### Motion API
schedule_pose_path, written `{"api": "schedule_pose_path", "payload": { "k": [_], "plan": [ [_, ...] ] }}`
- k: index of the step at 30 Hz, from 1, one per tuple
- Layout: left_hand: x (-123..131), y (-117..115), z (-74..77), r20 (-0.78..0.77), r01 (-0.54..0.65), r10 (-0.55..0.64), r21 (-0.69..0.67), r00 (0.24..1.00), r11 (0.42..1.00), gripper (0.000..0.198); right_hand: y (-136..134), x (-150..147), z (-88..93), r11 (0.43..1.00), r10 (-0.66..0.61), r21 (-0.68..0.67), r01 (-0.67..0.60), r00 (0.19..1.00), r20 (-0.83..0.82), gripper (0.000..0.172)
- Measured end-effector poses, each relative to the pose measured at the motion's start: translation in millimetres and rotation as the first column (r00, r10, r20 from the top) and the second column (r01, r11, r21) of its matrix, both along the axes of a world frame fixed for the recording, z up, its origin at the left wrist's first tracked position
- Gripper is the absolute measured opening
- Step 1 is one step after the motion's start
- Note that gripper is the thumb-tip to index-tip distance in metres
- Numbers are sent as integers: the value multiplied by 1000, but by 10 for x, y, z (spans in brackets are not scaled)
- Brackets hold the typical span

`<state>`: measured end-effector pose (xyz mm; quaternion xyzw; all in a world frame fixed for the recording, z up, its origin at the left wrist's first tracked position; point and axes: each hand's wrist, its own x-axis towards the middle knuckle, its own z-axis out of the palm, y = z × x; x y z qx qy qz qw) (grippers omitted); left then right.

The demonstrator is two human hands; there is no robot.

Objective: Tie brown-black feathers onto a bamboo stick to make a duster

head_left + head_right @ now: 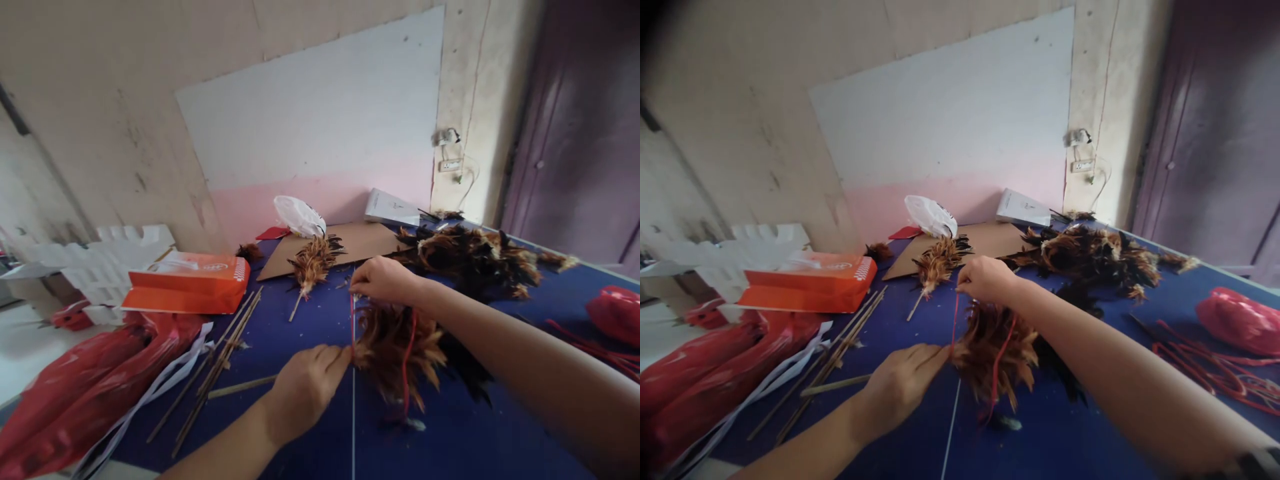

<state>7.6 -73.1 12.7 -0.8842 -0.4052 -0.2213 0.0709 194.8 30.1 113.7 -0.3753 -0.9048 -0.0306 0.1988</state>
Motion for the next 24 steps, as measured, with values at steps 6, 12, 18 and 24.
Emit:
{"api": "schedule_pose_path", "payload": {
  "k": [6, 12, 18, 24],
  "plan": [
    [-72, -55, 156, -192, 61, -65, -25, 979, 998, 39, 125, -259, -125, 998, 55, -36, -58, 996, -63, 15],
    [-131, 101, 17, 125, -72, 102, -227, 987, 971, 21, -156, -268, 417, 730, 227, -354, -585, 696, -681, 44],
    [-217, 333, 76, 722, 157, 553, -656, 416, 738, 16, -491, 305, 537, 732, 115, -211, -648, 422, -899, 37],
    [39, 333, 190, 721, 611, 692, -542, -13, 577, 8, -555, 274, -454, 644, -172, -660, -388, 766, -619, 23]
  ]
}}
